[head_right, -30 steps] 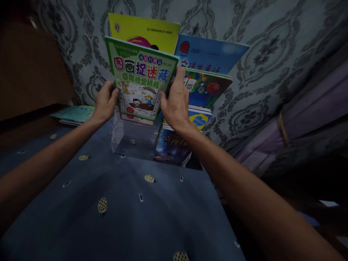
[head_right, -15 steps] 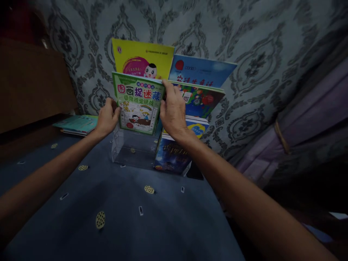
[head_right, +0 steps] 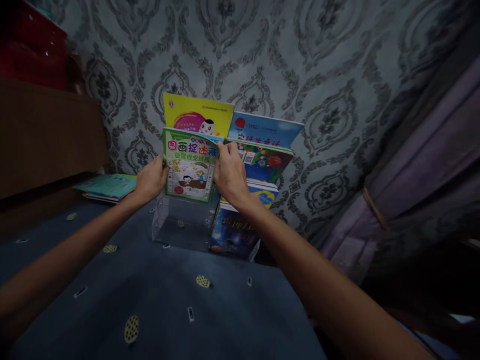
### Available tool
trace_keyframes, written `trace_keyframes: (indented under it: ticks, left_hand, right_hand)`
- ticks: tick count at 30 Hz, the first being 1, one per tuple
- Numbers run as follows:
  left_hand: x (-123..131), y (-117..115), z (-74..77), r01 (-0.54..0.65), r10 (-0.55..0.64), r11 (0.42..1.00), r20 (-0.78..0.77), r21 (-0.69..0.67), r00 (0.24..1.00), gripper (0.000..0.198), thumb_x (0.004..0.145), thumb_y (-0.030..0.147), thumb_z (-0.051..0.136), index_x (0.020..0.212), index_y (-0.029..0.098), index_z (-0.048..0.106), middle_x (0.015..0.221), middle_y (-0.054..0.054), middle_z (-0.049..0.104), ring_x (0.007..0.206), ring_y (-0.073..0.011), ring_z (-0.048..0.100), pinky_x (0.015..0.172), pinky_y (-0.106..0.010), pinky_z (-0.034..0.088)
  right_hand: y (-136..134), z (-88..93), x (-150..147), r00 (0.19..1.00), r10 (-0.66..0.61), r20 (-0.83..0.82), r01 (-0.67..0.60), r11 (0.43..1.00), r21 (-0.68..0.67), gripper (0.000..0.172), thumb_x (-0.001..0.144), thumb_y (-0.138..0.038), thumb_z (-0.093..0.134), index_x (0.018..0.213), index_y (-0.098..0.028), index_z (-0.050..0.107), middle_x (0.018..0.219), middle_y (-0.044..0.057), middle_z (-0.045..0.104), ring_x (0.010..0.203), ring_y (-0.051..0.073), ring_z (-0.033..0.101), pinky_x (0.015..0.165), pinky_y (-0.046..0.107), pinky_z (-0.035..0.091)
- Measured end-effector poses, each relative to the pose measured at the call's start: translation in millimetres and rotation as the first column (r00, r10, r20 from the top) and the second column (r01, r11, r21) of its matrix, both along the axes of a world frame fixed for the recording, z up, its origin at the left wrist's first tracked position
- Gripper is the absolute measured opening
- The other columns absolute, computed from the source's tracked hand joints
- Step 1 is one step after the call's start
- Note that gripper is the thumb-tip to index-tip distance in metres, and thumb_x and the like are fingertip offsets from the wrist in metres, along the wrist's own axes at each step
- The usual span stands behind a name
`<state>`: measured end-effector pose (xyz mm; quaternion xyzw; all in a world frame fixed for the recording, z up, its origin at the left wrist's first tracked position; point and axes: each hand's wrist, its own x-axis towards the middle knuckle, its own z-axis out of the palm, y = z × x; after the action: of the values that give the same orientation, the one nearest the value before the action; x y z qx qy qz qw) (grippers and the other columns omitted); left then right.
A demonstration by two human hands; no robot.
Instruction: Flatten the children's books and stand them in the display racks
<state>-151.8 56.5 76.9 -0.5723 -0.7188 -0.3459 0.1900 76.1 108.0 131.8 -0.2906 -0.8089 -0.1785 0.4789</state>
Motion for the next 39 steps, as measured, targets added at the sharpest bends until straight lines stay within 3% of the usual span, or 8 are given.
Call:
trace_keyframes:
  ticks: [8, 12, 16, 27, 33, 39]
  left_hand:
    - [1, 1, 12.5, -0.008, 0.005, 0.997, -0.036, -0.073, 0.999, 0.023, 0.100, 0.023, 0.041, 0.116, 0.017, 0.056, 0.121, -0.020, 0.068, 0.113, -0.0352, 0.068, 0.090, -0.046, 0.054]
    - [2, 1, 11.7, 0.003, -0.006, 0.997, -0.030, -0.074, 1.000, 0.024, 0.100, 0.022, 0.040, 0.117, 0.017, 0.056, 0.121, -0.021, 0.068, 0.113, -0.0359, 0.068, 0.090, -0.047, 0.054]
    - [2, 2, 10.6, -0.003, 0.001, 0.998, -0.034, -0.071, 0.999, 0.024, 0.099, 0.022, 0.039, 0.117, 0.017, 0.055, 0.121, -0.021, 0.068, 0.111, -0.0360, 0.068, 0.089, -0.046, 0.054]
    - [4, 6, 9.4, -0.025, 0.021, 0.992, -0.036, -0.124, 0.999, 0.025, 0.099, 0.021, 0.038, 0.119, 0.016, 0.052, 0.123, -0.020, 0.067, 0.112, -0.0352, 0.067, 0.091, -0.046, 0.053]
    - [-11, 18, 0.1, 0.165, -0.165, 0.986, 0.100, 0.007, 0.981, 0.022, 0.094, 0.021, 0.046, 0.112, 0.014, 0.056, 0.117, -0.021, 0.066, 0.109, -0.0365, 0.065, 0.093, -0.049, 0.050]
    - [-42, 41, -1.7, 0.337, -0.343, 0.939, 0.183, 0.065, 0.922, 0.018, 0.083, 0.023, 0.057, 0.099, 0.017, 0.060, 0.093, -0.005, 0.065, 0.092, -0.0224, 0.062, 0.085, -0.035, 0.051]
  right_hand:
    - [-17, -19.0, -2, 0.999, -0.011, -0.031, 0.010, 0.999, -0.037, 0.073, 0.086, -0.009, 0.044, 0.156, -0.023, 0.033, 0.125, 0.018, 0.051, 0.108, 0.033, 0.060, 0.091, 0.053, 0.058]
    - [-25, -35.0, -3, 0.995, 0.014, 0.102, -0.014, 1.000, -0.008, 0.062, 0.089, -0.010, 0.044, 0.149, -0.024, 0.042, 0.135, 0.018, 0.054, 0.126, 0.036, 0.055, 0.101, 0.057, 0.055]
    - [-21, -43.5, -7, 0.982, 0.020, 0.189, -0.010, 0.998, -0.055, 0.051, 0.089, -0.011, 0.045, 0.139, -0.017, 0.053, 0.149, 0.022, 0.049, 0.136, 0.038, 0.050, 0.106, 0.060, 0.051]
    - [-17, -42.8, -8, 0.975, -0.034, 0.221, 0.054, 0.995, -0.085, 0.040, 0.090, -0.013, 0.049, 0.127, -0.007, 0.063, 0.152, 0.027, 0.047, 0.138, 0.038, 0.050, 0.111, 0.056, 0.047]
    - [-14, -44.2, -6, 0.977, -0.034, 0.213, 0.049, 0.996, -0.069, 0.037, 0.091, -0.015, 0.050, 0.125, -0.009, 0.064, 0.151, 0.026, 0.048, 0.137, 0.039, 0.051, 0.106, 0.058, 0.050]
    - [-11, -45.4, -6, 0.981, -0.007, 0.196, 0.021, 0.997, -0.069, 0.034, 0.089, -0.014, 0.052, 0.121, -0.012, 0.065, 0.149, 0.023, 0.050, 0.137, 0.038, 0.051, 0.104, 0.060, 0.051]
